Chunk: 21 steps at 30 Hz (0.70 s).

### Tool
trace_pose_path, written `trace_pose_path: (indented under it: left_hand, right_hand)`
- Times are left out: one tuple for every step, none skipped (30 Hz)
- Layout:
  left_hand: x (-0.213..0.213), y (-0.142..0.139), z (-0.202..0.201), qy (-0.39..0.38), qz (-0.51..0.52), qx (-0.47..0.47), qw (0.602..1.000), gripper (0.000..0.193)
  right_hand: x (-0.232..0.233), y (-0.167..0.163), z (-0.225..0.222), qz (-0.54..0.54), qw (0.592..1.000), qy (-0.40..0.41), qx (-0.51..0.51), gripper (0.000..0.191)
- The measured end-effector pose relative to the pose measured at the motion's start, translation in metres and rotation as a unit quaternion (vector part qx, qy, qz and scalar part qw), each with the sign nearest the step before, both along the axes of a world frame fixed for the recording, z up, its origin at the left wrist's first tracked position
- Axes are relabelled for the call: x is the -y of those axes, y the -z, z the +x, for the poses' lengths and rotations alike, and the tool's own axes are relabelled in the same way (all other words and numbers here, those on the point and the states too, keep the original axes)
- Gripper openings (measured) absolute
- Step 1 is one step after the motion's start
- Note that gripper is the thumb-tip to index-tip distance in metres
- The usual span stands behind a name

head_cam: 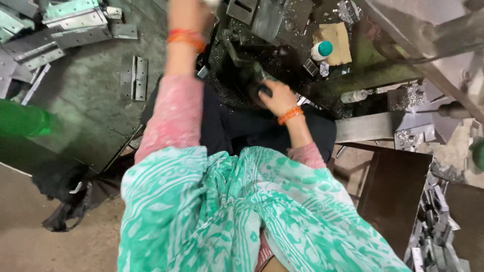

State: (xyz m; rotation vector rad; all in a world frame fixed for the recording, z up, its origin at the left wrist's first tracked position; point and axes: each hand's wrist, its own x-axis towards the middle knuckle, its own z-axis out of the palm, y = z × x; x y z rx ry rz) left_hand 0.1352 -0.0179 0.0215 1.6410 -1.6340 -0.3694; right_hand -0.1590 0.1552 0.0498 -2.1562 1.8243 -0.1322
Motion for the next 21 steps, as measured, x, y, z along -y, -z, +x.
trace_pose_path:
  left_hand:
    - [-0.019,0.010,0.031,0.009,-0.125,-0.034,0.992,0.028]
    - [-0.036,0.020,0.054,-0.010,-0.131,-0.004,0.991,0.037]
    - [-0.062,0.035,0.073,-0.035,-0.010,-0.009,0.999,0.045]
    - [-0.084,0.050,0.090,-0.087,0.005,0.070,0.994,0.047]
    - [-0.107,0.066,0.100,-0.125,0.078,0.089,0.985,0.056]
    - [-0.126,0.080,0.105,-0.148,0.237,0.201,0.939,0.042]
    - [-0.147,0.095,0.109,-0.171,0.252,0.138,0.943,0.064]
    - [-0.165,0.107,0.108,-0.182,0.206,0.145,0.950,0.071]
    - [-0.177,0.116,0.107,-0.191,0.161,0.151,0.957,0.079]
    - [-0.180,0.121,0.107,-0.203,0.168,0.159,0.952,0.076]
    - [-0.183,0.125,0.105,-0.214,0.176,0.167,0.946,0.072]
    - [-0.185,0.125,0.104,-0.226,0.183,0.175,0.941,0.069]
    - [-0.184,0.124,0.104,-0.242,0.168,0.150,0.944,0.074]
    - [-0.183,0.121,0.103,-0.259,0.153,0.125,0.946,0.080]
    - [-0.180,0.119,0.104,-0.276,0.136,0.098,0.947,0.086]
    - [-0.178,0.116,0.104,-0.272,0.139,0.108,0.946,0.077]
    - [-0.176,0.113,0.104,-0.268,0.143,0.118,0.945,0.069]
    - [-0.175,0.110,0.104,-0.263,0.149,0.128,0.945,0.060]
    - [-0.175,0.108,0.103,-0.257,0.155,0.112,0.947,0.064]
    - [-0.175,0.107,0.103,-0.250,0.163,0.096,0.949,0.068]
    - [-0.176,0.106,0.102,-0.244,0.173,0.081,0.951,0.072]
  right_hand:
    - [0.006,-0.013,0.000,-0.003,1.000,0.013,0.017,0.045]
    - [0.011,-0.023,0.002,-0.008,0.999,0.025,0.036,0.044]
    - [0.015,-0.030,0.005,0.005,1.000,0.020,0.008,0.045]
    - [0.019,-0.035,0.007,0.019,1.000,0.015,-0.020,0.045]
    - [0.021,-0.039,0.009,0.032,0.998,0.011,-0.049,0.045]
    - [0.023,-0.040,0.010,0.028,0.998,0.011,-0.047,0.045]
    - [0.023,-0.040,0.012,0.025,0.999,0.010,-0.045,0.045]
    - [0.024,-0.039,0.013,0.023,0.999,0.011,-0.043,0.045]
    - [0.023,-0.037,0.013,0.020,0.999,0.012,-0.044,0.045]
    - [0.023,-0.035,0.012,0.017,0.999,0.013,-0.045,0.044]
    - [0.023,-0.033,0.011,0.016,0.999,0.015,-0.047,0.043]
    - [0.023,-0.031,0.010,0.014,0.999,0.014,-0.049,0.043]
    - [0.023,-0.029,0.008,0.012,0.999,0.012,-0.051,0.042]
    - [0.022,-0.028,0.007,0.010,0.998,0.010,-0.054,0.042]
    - [0.022,-0.026,0.006,0.008,0.999,0.013,-0.050,0.042]
    - [0.022,-0.025,0.005,0.004,0.999,0.016,-0.047,0.041]
    - [0.021,-0.024,0.005,0.002,0.999,0.019,-0.044,0.041]
    - [0.021,-0.023,0.004,-0.001,0.999,0.017,-0.041,0.041]
    - [0.021,-0.023,0.004,-0.003,0.999,0.016,-0.040,0.041]
    - [0.020,-0.023,0.003,-0.004,0.999,0.014,-0.039,0.041]
    - [0.020,-0.023,0.003,0.001,0.999,0.017,-0.037,0.041]
